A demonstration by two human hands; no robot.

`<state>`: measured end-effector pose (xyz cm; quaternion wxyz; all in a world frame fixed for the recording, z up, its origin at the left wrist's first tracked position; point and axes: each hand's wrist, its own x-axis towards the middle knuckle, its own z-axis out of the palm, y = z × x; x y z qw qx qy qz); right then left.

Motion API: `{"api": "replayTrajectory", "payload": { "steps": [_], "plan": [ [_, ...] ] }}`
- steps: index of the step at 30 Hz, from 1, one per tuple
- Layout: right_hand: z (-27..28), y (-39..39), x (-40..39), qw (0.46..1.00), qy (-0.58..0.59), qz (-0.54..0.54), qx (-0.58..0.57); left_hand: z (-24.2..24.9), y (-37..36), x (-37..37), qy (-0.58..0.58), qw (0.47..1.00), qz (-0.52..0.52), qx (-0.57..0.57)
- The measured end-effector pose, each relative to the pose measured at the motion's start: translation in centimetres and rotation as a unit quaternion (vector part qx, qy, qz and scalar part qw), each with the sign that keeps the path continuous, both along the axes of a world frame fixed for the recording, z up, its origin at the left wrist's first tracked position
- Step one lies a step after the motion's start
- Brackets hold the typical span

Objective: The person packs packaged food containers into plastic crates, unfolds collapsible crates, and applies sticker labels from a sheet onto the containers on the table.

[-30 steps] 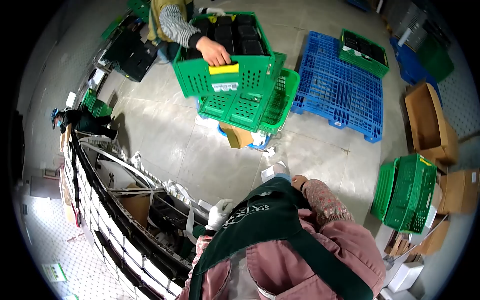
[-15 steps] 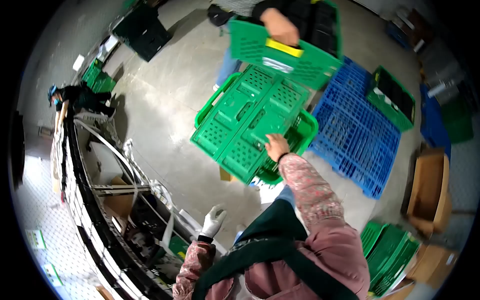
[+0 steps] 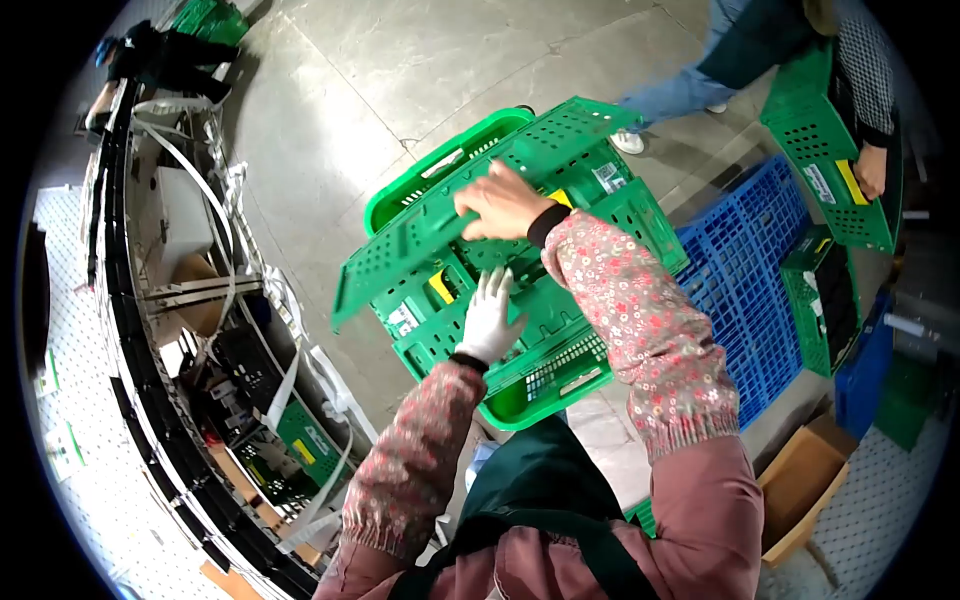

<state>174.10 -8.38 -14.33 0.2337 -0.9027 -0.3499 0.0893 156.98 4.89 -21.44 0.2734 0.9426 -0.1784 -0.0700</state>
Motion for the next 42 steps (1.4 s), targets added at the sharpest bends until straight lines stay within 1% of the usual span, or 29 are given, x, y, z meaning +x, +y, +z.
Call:
{"api": "replayTrajectory", "payload": {
  "steps": [2, 4, 6, 7, 8, 9, 12, 13, 15, 16, 17, 18, 20, 21, 22, 24, 25, 26, 27, 29, 32, 33, 34, 35, 36, 37, 39, 40, 42],
  "plan": [
    [3.5, 0.3, 2.1, 0.998, 0.002, 0.032, -0.05, -0.3, -1.9, 3.2, 0.121, 0.983, 0.003, 0.136],
    [2.9, 0.5, 2.7, 0.998, -0.002, 0.047, -0.048, 0.1, -3.3, 4.6, 0.094, 0.97, 0.021, 0.221],
    [2.4, 0.4, 3.0, 0.997, -0.043, -0.036, 0.061, 2.2, -2.6, 4.2, 0.015, 0.989, 0.015, 0.146],
    [2.7, 0.6, 3.4, 0.998, -0.03, -0.028, 0.045, 3.8, -2.3, 2.9, -0.072, 0.993, 0.006, 0.088],
    [2.7, 1.0, 3.8, 0.998, -0.03, -0.024, 0.051, 6.6, -1.6, 1.0, -0.035, 0.996, -0.077, 0.016],
    [2.5, 1.3, 4.2, 0.996, -0.057, -0.035, 0.062, 8.1, -1.7, -1.9, -0.053, 0.99, -0.127, -0.023],
    [3.0, 2.3, 6.1, 0.991, -0.09, -0.064, 0.077, 11.9, -3.2, -9.3, 0.056, 0.977, -0.187, -0.084],
    [3.1, 2.7, 6.6, 0.99, -0.089, -0.077, 0.075, 12.2, -3.0, -9.2, 0.052, 0.978, -0.184, -0.083],
    [2.8, 3.1, 7.0, 0.989, -0.09, -0.092, 0.073, 12.5, -2.0, -8.8, 0.229, 0.934, -0.21, -0.178],
    [2.5, 3.0, 6.4, 0.977, -0.162, -0.1, 0.096, 11.9, -1.5, -8.6, 0.227, 0.935, -0.205, -0.18],
    [2.4, 2.7, 6.2, 0.959, -0.237, -0.107, 0.117, 10.2, -0.9, -7.7, 0.302, 0.893, -0.175, -0.283],
    [2.7, 2.3, 4.8, 0.963, -0.222, -0.11, 0.106, 8.6, -0.2, -6.7, 0.373, 0.833, -0.147, -0.381],
    [2.4, 0.3, 0.8, 0.953, -0.251, -0.109, 0.128, 6.1, 1.4, -3.6, 0.231, 0.943, -0.123, -0.205],
    [0.7, -1.2, -1.7, 0.967, -0.205, -0.104, 0.108, 5.3, 1.5, -2.7, 0.146, 0.977, -0.119, -0.099],
    [-1.8, -2.9, -4.1, 0.979, -0.158, -0.097, 0.088, 4.4, 1.6, -2.1, 0.057, 0.992, -0.108, 0.007],
    [-5.1, -5.6, -8.0, 0.991, 0.01, -0.129, -0.044, 0.3, 2.6, -2.6, 0.133, 0.973, -0.152, 0.113],
    [-6.7, -7.2, -8.8, 0.985, 0.04, -0.104, -0.133, -2.2, 3.2, -3.4, 0.123, 0.955, -0.2, 0.183],
    [-7.8, -8.9, -9.2, 0.97, 0.069, -0.078, -0.221, -3.2, 3.5, -4.1, 0.075, 0.964, -0.187, 0.172],
    [-8.3, -10.1, -8.8, 0.97, 0.104, -0.096, -0.197, -2.6, 3.8, -3.6, 0.058, 0.963, -0.201, 0.172],
    [-7.3, -9.4, -8.9, 0.972, 0.077, -0.098, -0.2, 0.0, 3.4, -2.2, 0.057, 0.957, -0.226, 0.173],
    [-5.5, -9.1, -9.9, 0.983, -0.012, -0.106, -0.15, 3.3, 5.1, -2.9, -0.035, 0.98, -0.17, 0.1],
    [-3.7, -9.2, -9.8, 0.979, -0.013, -0.159, -0.124, 5.6, 6.7, -3.6, -0.088, 0.985, -0.138, 0.063],
    [-1.0, -9.3, -9.5, 0.973, -0.013, -0.21, -0.099, 9.0, 9.1, -4.1, -0.05, 0.991, -0.105, 0.069],
    [1.9, -10.5, -9.0, 0.963, -0.036, -0.262, -0.058, 11.9, 12.1, -4.8, -0.111, 0.991, -0.066, 0.033],
    [2.3, -13.9, -8.3, 0.926, -0.005, -0.376, -0.017, 13.8, 16.1, -6.3, -0.073, 0.992, -0.059, 0.089],
    [3.9, -17.7, -7.2, 0.889, -0.076, -0.45, -0.036, 14.1, 18.9, -7.6, -0.07, 0.991, -0.069, 0.093],
    [2.4, -27.8, -6.3, 0.87, -0.007, -0.488, 0.069, 13.9, 21.7, -9.3, -0.06, 0.99, -0.087, 0.094],
    [6.2, -26.0, -5.9, 0.841, 0.161, -0.513, -0.057, 13.8, 21.2, -8.6, -0.066, 0.99, -0.088, 0.088],
    [6.1, -24.4, -7.5, 0.832, 0.034, -0.542, -0.108, 13.9, 20.9, -8.7, -0.066, 0.992, -0.069, 0.077]
  ]
}}
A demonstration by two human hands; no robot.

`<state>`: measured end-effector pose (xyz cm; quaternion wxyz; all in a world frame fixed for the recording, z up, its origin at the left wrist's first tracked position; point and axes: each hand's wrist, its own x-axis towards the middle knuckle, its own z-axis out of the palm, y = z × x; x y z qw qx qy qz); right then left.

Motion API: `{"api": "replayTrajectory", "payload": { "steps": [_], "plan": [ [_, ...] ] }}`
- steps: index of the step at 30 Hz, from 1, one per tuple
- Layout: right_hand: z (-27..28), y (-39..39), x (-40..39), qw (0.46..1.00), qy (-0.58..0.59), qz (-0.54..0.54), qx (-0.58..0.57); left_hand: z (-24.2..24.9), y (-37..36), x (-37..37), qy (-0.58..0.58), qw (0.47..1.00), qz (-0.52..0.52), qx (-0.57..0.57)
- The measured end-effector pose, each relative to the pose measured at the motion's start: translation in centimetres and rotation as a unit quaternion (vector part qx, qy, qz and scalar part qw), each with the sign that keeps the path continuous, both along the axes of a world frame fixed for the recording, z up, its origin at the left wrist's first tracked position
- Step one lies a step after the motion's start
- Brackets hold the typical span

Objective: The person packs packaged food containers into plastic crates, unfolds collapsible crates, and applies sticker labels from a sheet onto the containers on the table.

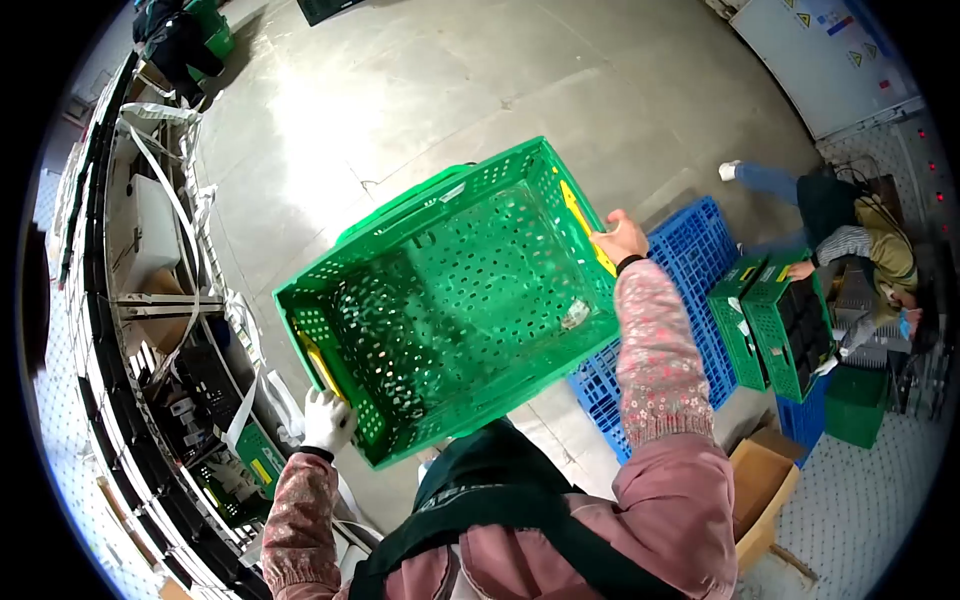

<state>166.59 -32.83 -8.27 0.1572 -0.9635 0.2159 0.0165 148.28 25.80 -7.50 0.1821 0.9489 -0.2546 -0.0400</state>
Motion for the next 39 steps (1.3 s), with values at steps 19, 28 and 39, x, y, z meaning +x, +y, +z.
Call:
{"api": "replayTrajectory", "payload": {
  "steps": [19, 28, 39],
  "plan": [
    [-15.2, -9.6, -9.2, 0.971, -0.117, -0.011, 0.207, 3.6, 6.2, -6.6, -0.132, 0.9, 0.375, -0.18],
    [3.6, 26.0, 2.5, 0.92, -0.332, 0.118, 0.173, 8.4, 37.2, -40.0, -0.444, 0.382, 0.778, -0.226],
    [7.8, 86.1, -3.8, 0.791, -0.221, 0.47, 0.323, 8.7, 82.5, -65.5, -0.228, 0.157, 0.938, -0.208]
  ]
}}
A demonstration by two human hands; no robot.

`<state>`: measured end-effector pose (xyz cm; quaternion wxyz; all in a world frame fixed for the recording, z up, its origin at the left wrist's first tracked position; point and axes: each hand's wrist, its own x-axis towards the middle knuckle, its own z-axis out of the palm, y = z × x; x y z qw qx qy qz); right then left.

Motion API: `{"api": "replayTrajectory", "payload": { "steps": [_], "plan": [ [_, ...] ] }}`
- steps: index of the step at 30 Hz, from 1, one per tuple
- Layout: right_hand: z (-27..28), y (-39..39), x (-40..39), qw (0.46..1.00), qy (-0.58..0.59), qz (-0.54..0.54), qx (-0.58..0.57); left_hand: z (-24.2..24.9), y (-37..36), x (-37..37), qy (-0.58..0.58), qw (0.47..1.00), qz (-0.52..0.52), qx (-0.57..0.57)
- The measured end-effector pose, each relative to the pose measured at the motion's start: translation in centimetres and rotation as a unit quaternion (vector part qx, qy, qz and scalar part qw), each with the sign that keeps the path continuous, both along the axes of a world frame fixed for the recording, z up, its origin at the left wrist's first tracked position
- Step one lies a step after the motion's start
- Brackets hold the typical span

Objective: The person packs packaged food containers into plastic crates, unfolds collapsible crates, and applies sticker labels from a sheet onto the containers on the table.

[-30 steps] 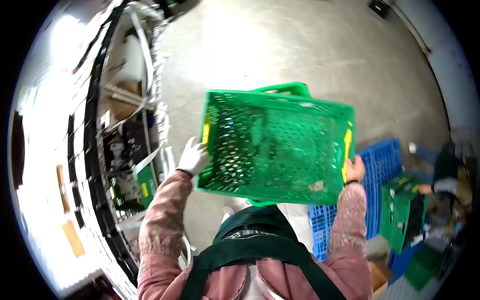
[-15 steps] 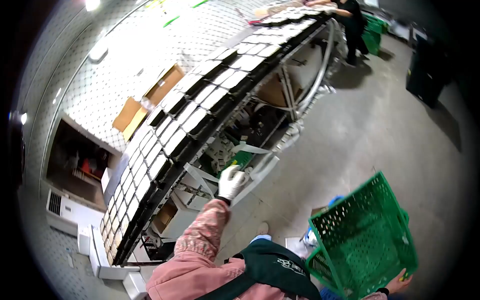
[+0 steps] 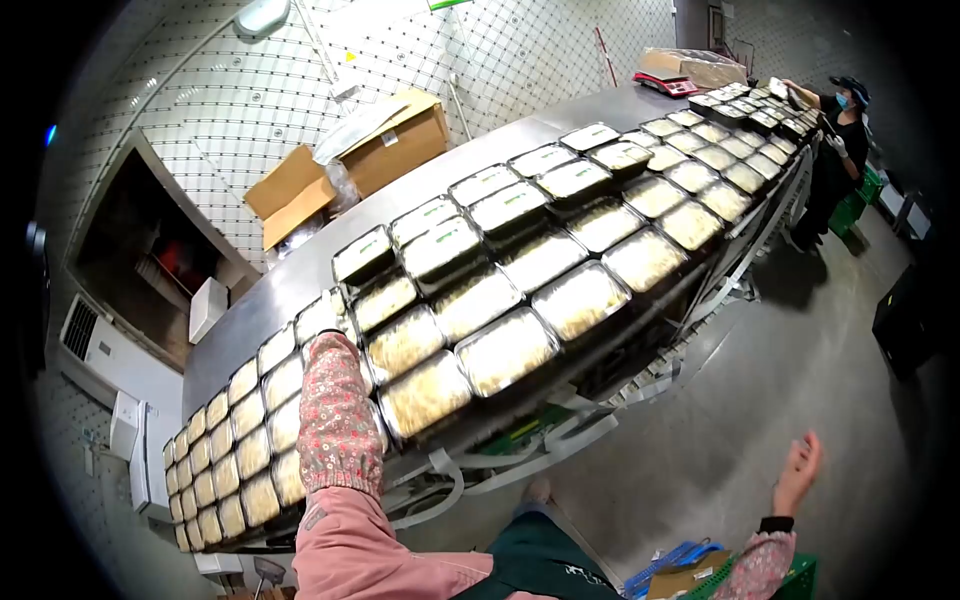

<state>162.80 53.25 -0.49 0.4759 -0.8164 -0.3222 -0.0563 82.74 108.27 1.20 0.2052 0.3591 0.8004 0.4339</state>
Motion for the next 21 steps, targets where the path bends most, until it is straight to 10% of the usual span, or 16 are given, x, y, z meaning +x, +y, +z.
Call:
{"api": "replayTrajectory", "payload": {
  "steps": [9, 15, 21],
  "plan": [
    [11.4, 27.4, -11.1, 0.965, 0.004, 0.258, -0.041, -3.8, 9.4, -2.2, -0.365, 0.924, 0.014, 0.112],
    [9.8, 36.1, -6.2, 0.957, 0.108, 0.267, 0.001, 5.2, -3.0, 0.8, -0.162, 0.946, 0.046, 0.277],
    [9.1, 55.0, 2.2, 0.961, -0.051, 0.27, 0.03, 10.1, -12.0, 15.6, -0.27, 0.927, -0.003, 0.261]
  ]
}}
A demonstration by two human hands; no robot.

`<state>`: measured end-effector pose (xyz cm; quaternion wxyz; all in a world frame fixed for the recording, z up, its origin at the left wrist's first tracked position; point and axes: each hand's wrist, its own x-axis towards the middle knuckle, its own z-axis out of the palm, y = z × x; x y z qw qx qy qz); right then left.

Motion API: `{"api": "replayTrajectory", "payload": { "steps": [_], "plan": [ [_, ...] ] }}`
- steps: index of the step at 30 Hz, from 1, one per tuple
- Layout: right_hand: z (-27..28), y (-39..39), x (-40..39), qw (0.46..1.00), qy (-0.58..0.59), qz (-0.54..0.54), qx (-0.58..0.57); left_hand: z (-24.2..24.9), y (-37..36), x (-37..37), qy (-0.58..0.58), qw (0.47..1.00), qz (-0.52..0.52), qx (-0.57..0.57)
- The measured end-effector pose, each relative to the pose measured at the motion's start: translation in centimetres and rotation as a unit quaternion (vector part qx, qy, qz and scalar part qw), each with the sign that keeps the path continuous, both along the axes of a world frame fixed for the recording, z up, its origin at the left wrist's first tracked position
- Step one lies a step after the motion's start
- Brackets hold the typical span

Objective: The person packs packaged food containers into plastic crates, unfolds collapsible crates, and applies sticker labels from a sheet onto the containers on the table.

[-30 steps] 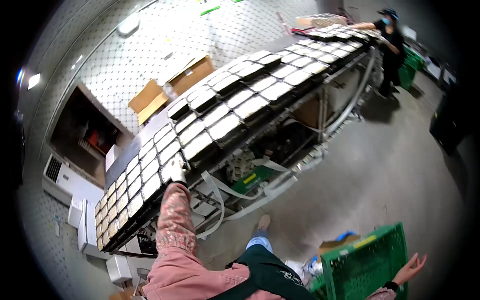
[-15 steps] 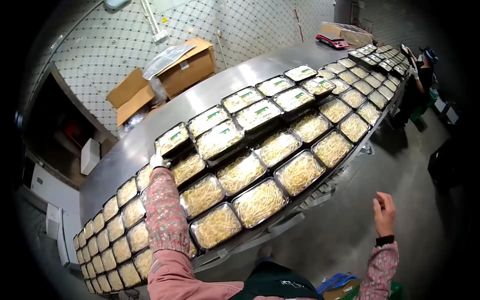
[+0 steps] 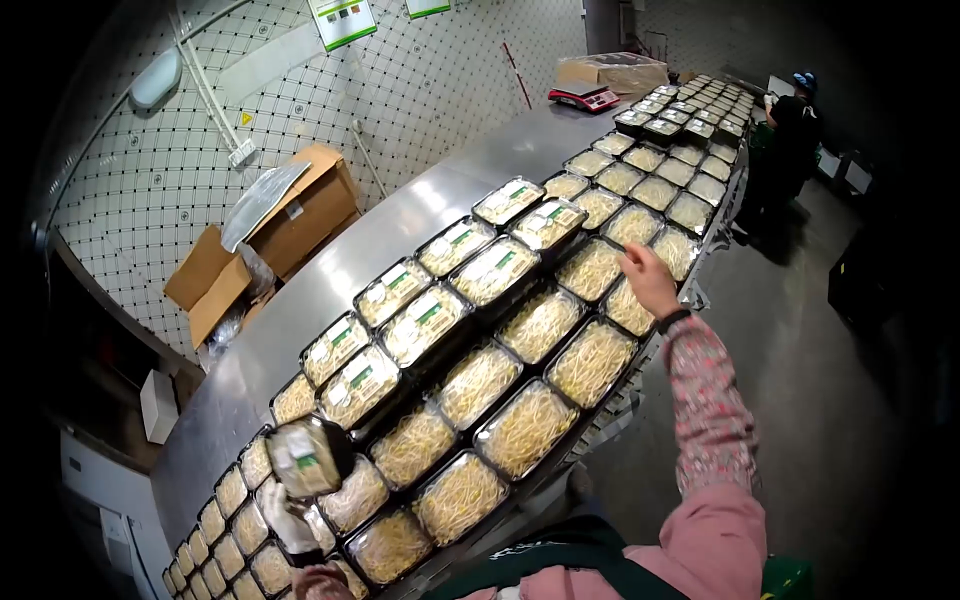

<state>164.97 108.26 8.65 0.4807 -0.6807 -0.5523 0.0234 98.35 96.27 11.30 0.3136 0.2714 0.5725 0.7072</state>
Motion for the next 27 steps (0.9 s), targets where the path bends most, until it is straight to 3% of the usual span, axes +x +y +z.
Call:
{"api": "replayTrajectory", "payload": {
  "steps": [2, 5, 6, 9, 12, 13, 14, 16, 18, 19, 20, 21, 22, 24, 27],
  "plan": [
    [2.2, 7.3, 0.5, 0.995, -0.006, -0.001, -0.096, -3.4, 0.3, 3.2, 0.031, 0.996, -0.071, -0.052],
    [-0.4, 18.5, 2.7, 0.988, -0.109, -0.001, -0.105, -6.6, 1.5, 8.0, 0.067, 0.983, -0.105, -0.137],
    [-1.1, 21.9, 3.2, 0.984, -0.126, -0.006, -0.123, -6.5, 1.7, 9.5, 0.133, 0.972, -0.101, -0.166],
    [-2.8, 28.4, 3.7, 0.972, -0.153, 0.013, -0.177, -6.6, 2.1, 11.4, 0.068, 0.959, -0.102, -0.256],
    [-3.6, 32.4, 3.8, 0.949, -0.176, 0.047, -0.257, -9.6, 2.0, 4.3, 0.356, 0.889, -0.092, -0.273],
    [-5.6, 34.5, 4.9, 0.935, -0.201, 0.126, -0.263, -8.2, 3.4, 5.3, 0.294, 0.906, -0.111, -0.282],
    [-5.1, 34.8, 4.5, 0.939, -0.146, 0.131, -0.282, -6.4, 4.8, 6.5, 0.232, 0.919, -0.126, -0.292],
    [-7.6, 37.0, 5.2, 0.953, -0.063, 0.179, -0.235, -7.5, 8.1, 6.5, 0.278, 0.923, -0.098, -0.248],
    [-12.2, 40.9, 7.9, 0.962, -0.079, 0.198, -0.172, -5.1, 11.7, 9.5, 0.374, 0.875, -0.026, -0.305],
    [-11.5, 40.9, 8.9, 0.954, -0.102, 0.207, -0.192, -9.0, 13.1, 6.1, 0.443, 0.843, 0.001, -0.306],
    [-9.8, 39.3, 8.4, 0.961, -0.05, 0.221, -0.155, -9.0, 14.5, 6.4, 0.465, 0.796, 0.041, -0.385],
    [-10.4, 39.8, 9.4, 0.97, -0.046, 0.226, -0.078, -8.0, 15.0, 7.5, 0.445, 0.795, 0.046, -0.41],
    [-8.6, 38.6, 9.7, 0.974, -0.034, 0.213, -0.076, -6.9, 15.3, 8.0, 0.427, 0.794, 0.047, -0.429],
    [-3.2, 33.5, 8.5, 0.973, 0.01, 0.229, -0.035, -9.9, 15.7, 4.7, 0.417, 0.815, 0.066, -0.397],
    [2.9, 24.7, 8.1, 0.971, -0.138, 0.193, 0.027, -11.1, 15.6, 3.1, 0.404, 0.836, 0.059, -0.367]
  ]
}}
